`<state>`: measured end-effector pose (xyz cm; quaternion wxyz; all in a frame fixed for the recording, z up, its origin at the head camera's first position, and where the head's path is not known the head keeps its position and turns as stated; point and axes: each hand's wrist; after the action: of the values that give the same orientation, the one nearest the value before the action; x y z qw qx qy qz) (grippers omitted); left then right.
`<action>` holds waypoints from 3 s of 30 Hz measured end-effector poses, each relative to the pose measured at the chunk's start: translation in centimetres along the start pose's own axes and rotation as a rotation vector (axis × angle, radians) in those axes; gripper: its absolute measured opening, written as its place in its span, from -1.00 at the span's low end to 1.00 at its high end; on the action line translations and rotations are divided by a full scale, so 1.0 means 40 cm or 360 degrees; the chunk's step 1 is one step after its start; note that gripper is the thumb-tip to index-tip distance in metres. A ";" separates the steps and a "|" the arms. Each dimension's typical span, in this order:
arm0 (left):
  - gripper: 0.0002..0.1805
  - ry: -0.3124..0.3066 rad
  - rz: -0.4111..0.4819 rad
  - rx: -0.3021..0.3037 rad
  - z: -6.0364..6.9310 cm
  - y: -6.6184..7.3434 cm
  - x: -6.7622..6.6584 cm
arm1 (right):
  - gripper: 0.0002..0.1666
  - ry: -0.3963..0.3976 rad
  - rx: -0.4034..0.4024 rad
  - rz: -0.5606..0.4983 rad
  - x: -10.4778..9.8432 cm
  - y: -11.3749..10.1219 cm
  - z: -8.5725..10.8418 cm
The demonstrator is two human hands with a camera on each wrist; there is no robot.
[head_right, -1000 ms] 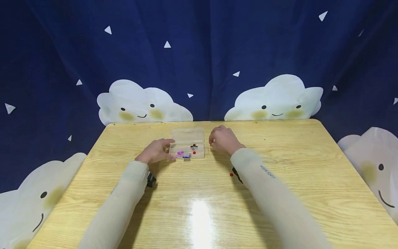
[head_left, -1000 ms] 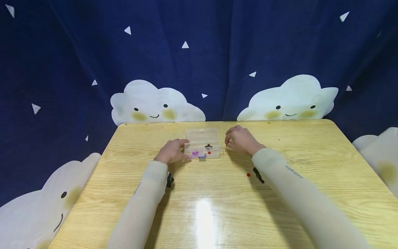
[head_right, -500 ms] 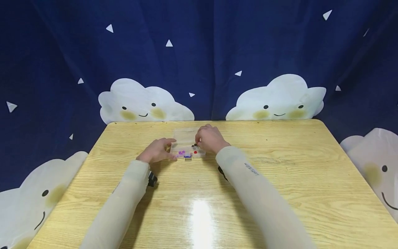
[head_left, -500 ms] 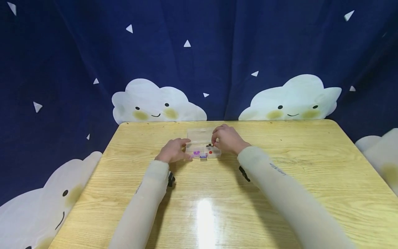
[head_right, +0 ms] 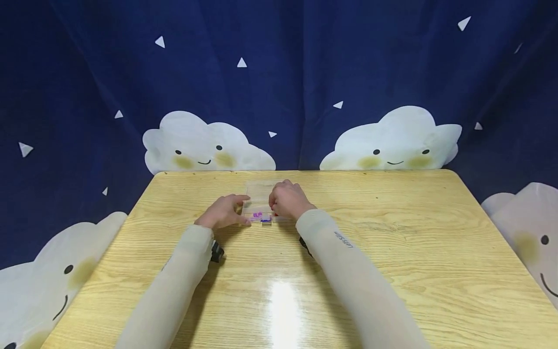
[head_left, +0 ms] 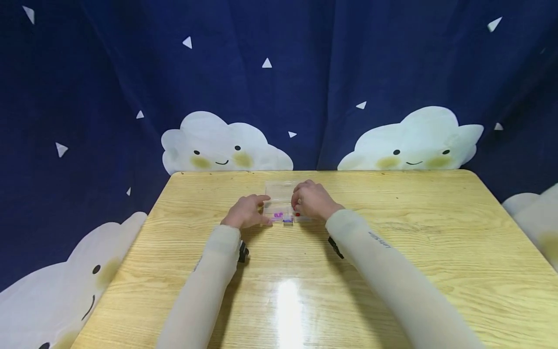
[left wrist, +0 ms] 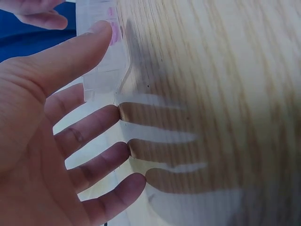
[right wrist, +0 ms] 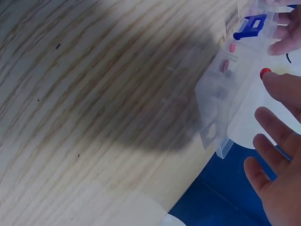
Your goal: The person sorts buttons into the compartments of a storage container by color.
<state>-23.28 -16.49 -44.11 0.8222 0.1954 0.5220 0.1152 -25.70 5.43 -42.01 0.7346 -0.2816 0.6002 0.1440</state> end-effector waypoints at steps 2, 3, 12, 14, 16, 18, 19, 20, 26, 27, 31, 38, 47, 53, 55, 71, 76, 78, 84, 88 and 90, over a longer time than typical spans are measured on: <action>-0.08 0.0001 0.0006 0.0001 -0.001 0.001 0.001 | -0.87 -0.0009 0.0010 0.0004 0.003 0.000 -0.004; -0.08 0.0002 0.0005 0.0002 -0.002 0.001 0.001 | -0.87 -0.0013 0.0016 0.0003 0.005 0.000 -0.006; -0.08 0.0005 0.0000 -0.0005 -0.002 0.001 0.000 | -0.86 -0.0005 0.0024 -0.0001 0.014 0.006 -0.010; -0.09 0.0004 -0.0004 -0.0002 -0.002 0.002 0.001 | -0.86 -0.0005 0.0025 -0.0006 0.015 0.006 -0.010; -0.09 0.0005 -0.0010 0.0002 -0.002 0.002 0.001 | -0.87 -0.0009 0.0026 -0.0015 0.016 0.005 -0.011; -0.09 0.0006 -0.0015 0.0003 -0.003 0.001 0.002 | -0.87 -0.0014 0.0024 -0.0012 0.017 0.004 -0.011; -0.09 0.0006 -0.0020 0.0004 -0.003 0.000 0.002 | -0.87 -0.0017 0.0023 -0.0011 0.017 0.003 -0.011; -0.09 0.0006 -0.0023 0.0005 -0.003 0.000 0.002 | -0.87 -0.0019 0.0022 -0.0009 0.017 0.003 -0.011; -0.09 0.0005 -0.0030 0.0010 -0.005 -0.001 0.003 | -0.86 -0.0013 0.0010 0.0005 0.018 0.002 -0.012; -0.09 0.0005 -0.0029 0.0009 -0.005 -0.001 0.003 | -0.86 -0.0013 0.0007 0.0010 0.018 0.003 -0.012; -0.08 0.0000 -0.0028 0.0008 -0.003 0.000 0.003 | -0.85 -0.0022 0.0004 0.0029 0.017 0.002 -0.011; -0.08 -0.0001 -0.0040 -0.0006 0.000 0.004 0.002 | -0.85 -0.0033 -0.0024 0.0015 0.018 0.005 -0.010; -0.08 0.0003 -0.0042 -0.0017 -0.002 -0.001 0.004 | -0.83 0.0007 -0.0047 0.0060 0.020 0.020 0.004; -0.07 -0.0002 -0.0044 -0.0006 -0.004 -0.002 0.006 | -0.78 0.0089 -0.0127 0.0090 0.019 0.047 0.041; -0.06 -0.0001 -0.0042 0.0000 -0.004 -0.002 0.005 | -0.77 0.0126 -0.0165 0.0082 0.015 0.060 0.056; -0.07 -0.0005 -0.0072 0.0015 0.005 0.006 0.001 | -0.78 0.0317 -0.0280 0.0298 0.009 0.145 0.187; -0.07 -0.0005 -0.0079 0.0026 0.004 0.001 0.001 | -0.80 0.0328 -0.0343 0.0397 0.015 0.160 0.218; -0.07 -0.0003 -0.0075 0.0027 0.004 0.000 0.001 | -0.81 0.0335 -0.0369 0.0421 0.017 0.167 0.232; -0.08 -0.0005 -0.0072 0.0041 0.000 -0.001 0.001 | -0.81 0.0319 -0.0377 0.0414 0.030 0.197 0.282; -0.07 -0.0013 -0.0073 0.0050 -0.002 -0.002 0.004 | -0.83 0.0301 -0.0384 0.0385 0.047 0.216 0.322; -0.07 -0.0013 -0.0077 0.0052 -0.002 -0.003 0.005 | -0.85 0.0311 -0.0415 0.0399 0.055 0.223 0.338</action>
<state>-23.28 -16.50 -44.36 0.8237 0.1965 0.5250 0.0858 -19.26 20.24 -44.64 0.6065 -0.3102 0.6752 0.2828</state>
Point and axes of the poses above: each hand's wrist, its own z-axis away from the middle knuckle, its own x-axis out of the palm, y = z × x, and after that the axes turned 7 degrees about -y, right-handed
